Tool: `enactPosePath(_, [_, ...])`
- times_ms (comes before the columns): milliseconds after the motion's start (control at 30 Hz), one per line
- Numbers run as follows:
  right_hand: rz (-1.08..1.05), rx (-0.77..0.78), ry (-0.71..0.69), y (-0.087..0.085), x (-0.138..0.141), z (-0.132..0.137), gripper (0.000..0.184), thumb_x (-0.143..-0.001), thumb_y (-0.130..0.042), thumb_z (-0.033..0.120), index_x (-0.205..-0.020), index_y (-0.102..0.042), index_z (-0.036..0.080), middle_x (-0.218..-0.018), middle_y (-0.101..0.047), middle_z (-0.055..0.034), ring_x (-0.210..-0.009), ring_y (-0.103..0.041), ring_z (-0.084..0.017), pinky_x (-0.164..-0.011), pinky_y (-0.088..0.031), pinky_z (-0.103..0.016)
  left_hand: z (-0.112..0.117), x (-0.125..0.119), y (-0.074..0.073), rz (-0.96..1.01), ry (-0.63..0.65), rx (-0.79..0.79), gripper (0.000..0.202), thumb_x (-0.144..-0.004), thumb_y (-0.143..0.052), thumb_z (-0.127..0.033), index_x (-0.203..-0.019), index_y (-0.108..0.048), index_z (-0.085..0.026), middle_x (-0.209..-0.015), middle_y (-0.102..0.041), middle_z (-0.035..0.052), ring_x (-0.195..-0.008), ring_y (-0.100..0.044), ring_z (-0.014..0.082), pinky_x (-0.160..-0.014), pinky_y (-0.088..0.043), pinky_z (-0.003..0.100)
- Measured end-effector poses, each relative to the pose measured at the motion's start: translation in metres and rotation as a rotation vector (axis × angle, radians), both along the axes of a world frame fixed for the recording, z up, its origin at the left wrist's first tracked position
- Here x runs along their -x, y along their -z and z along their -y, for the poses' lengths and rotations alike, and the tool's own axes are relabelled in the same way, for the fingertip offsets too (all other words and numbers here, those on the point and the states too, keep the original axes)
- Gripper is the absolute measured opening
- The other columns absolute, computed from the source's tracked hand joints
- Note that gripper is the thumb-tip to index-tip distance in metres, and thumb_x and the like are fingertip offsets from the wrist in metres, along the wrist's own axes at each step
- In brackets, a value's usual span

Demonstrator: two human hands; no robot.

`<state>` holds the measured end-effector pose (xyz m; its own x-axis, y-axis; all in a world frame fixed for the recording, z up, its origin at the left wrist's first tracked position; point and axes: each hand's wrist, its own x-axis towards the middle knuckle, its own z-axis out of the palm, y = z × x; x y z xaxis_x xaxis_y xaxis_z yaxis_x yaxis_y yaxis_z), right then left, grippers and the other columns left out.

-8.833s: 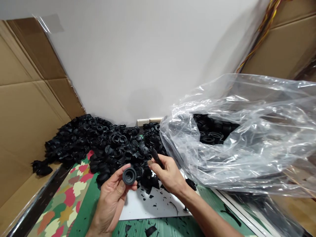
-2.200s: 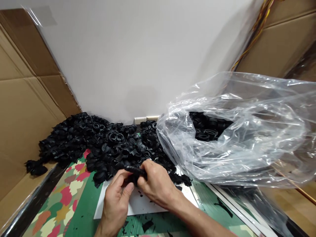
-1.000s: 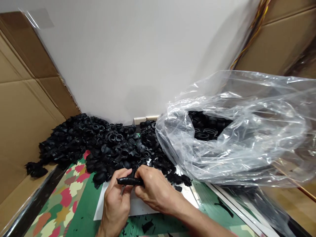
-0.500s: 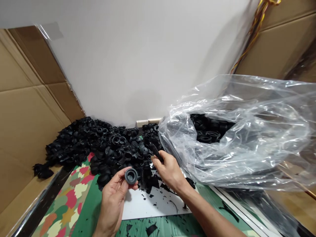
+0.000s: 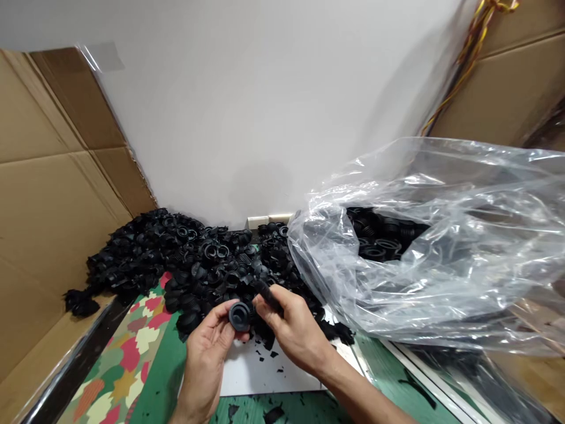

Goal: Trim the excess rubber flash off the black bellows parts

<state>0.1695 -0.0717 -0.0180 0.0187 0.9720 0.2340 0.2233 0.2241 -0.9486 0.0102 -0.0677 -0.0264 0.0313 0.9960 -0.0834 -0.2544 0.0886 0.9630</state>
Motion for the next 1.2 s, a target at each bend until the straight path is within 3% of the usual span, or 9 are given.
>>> enactPosePath(100, [0.052, -0.041, -0.093, -0.004, 0.006, 0.006, 0.014, -0.082, -0.05, 0.012, -0.07, -0.056, 0.017, -0.071, -0.055, -0.0004, -0.066, -0.051, -0.014, -0.061, -0.038, -0.024, -0.002, 0.001, 0.005, -0.038, 0.01, -0.041, 0.037, -0.062, -0.082, -0.036, -0.093, -0.074, -0.017, -0.086, -0.074, 0.006, -0.076, -0.066, 0.0179, -0.068, -0.053, 0.023])
enactPosePath(267, [0.211, -0.086, -0.073, -0.005, 0.012, 0.01, 0.015, -0.076, -0.055, 0.004, -0.067, -0.056, 0.017, -0.068, -0.054, 0.0, -0.062, -0.049, -0.013, -0.058, -0.036, -0.023, -0.003, 0.0, 0.008, -0.149, 0.034, -0.141, 0.034, -0.064, -0.08, -0.036, -0.092, -0.075, -0.019, -0.093, -0.073, 0.0068, -0.093, -0.067, 0.0244, -0.08, -0.054, 0.028])
enactPosePath(467, [0.318, -0.135, -0.079, -0.002, 0.009, 0.009, 0.014, -0.072, -0.053, 0.004, -0.072, -0.057, 0.017, -0.07, -0.055, -0.0005, -0.063, -0.049, -0.014, -0.059, -0.036, -0.024, -0.003, 0.0, 0.011, -0.23, -0.025, -0.207, 0.031, -0.062, -0.08, -0.035, -0.089, -0.075, -0.02, -0.098, -0.069, 0.0057, -0.093, -0.067, 0.0236, -0.081, -0.054, 0.027])
enactPosePath(700, [0.316, 0.008, -0.07, 0.0, 0.014, 0.006, 0.012, -0.067, -0.052, 0.007, -0.069, -0.051, 0.019, -0.064, -0.052, 0.0016, -0.058, -0.045, -0.013, -0.054, -0.031, -0.023, -0.004, -0.001, 0.011, -0.225, -0.05, -0.194, 0.033, -0.06, -0.08, -0.037, -0.088, -0.075, -0.02, -0.095, -0.07, 0.0058, -0.092, -0.067, 0.0242, -0.084, -0.053, 0.03])
enactPosePath(833, [0.344, 0.018, 0.023, 0.006, 0.017, 0.004, 0.008, -0.068, -0.05, 0.011, -0.071, -0.049, 0.019, -0.065, -0.052, 0.0005, -0.057, -0.045, -0.014, -0.054, -0.031, -0.024, -0.004, 0.0, 0.007, -0.184, -0.046, -0.163, 0.035, -0.061, -0.081, -0.038, -0.089, -0.075, -0.018, -0.091, -0.073, 0.0064, -0.087, -0.067, 0.022, -0.079, -0.053, 0.026])
enactPosePath(1000, [0.164, 0.02, 0.193, 0.01, 0.005, -0.004, 0.008, -0.075, -0.045, 0.023, -0.068, -0.046, 0.02, -0.061, -0.046, 0.0021, -0.055, -0.041, -0.014, -0.053, -0.033, -0.025, -0.003, 0.002, 0.002, 0.003, -0.023, -0.051, 0.036, -0.063, -0.08, -0.036, -0.094, -0.073, -0.018, -0.08, -0.073, 0.0038, -0.066, -0.064, 0.0148, -0.066, -0.052, 0.023])
enactPosePath(1100, [0.04, 0.063, 0.181, 0.006, 0.0, -0.006, 0.021, -0.08, -0.043, 0.035, -0.065, -0.044, 0.02, -0.057, -0.036, 0.0048, -0.052, -0.034, -0.012, -0.049, -0.03, -0.024, -0.002, 0.002, 0.0, 0.052, -0.023, -0.019, 0.037, -0.062, -0.082, -0.035, -0.093, -0.073, -0.017, -0.08, -0.073, 0.0044, -0.063, -0.064, 0.0145, -0.065, -0.052, 0.024])
enactPosePath(1200, [-0.031, 0.093, 0.117, 0.003, 0.004, -0.005, 0.021, -0.078, -0.044, 0.035, -0.063, -0.043, 0.02, -0.057, -0.033, 0.0055, -0.053, -0.032, -0.011, -0.048, -0.028, -0.023, -0.001, 0.002, -0.002, 0.068, -0.03, -0.007, 0.039, -0.06, -0.083, -0.036, -0.092, -0.073, -0.016, -0.078, -0.073, 0.0046, -0.062, -0.064, 0.0147, -0.065, -0.052, 0.024])
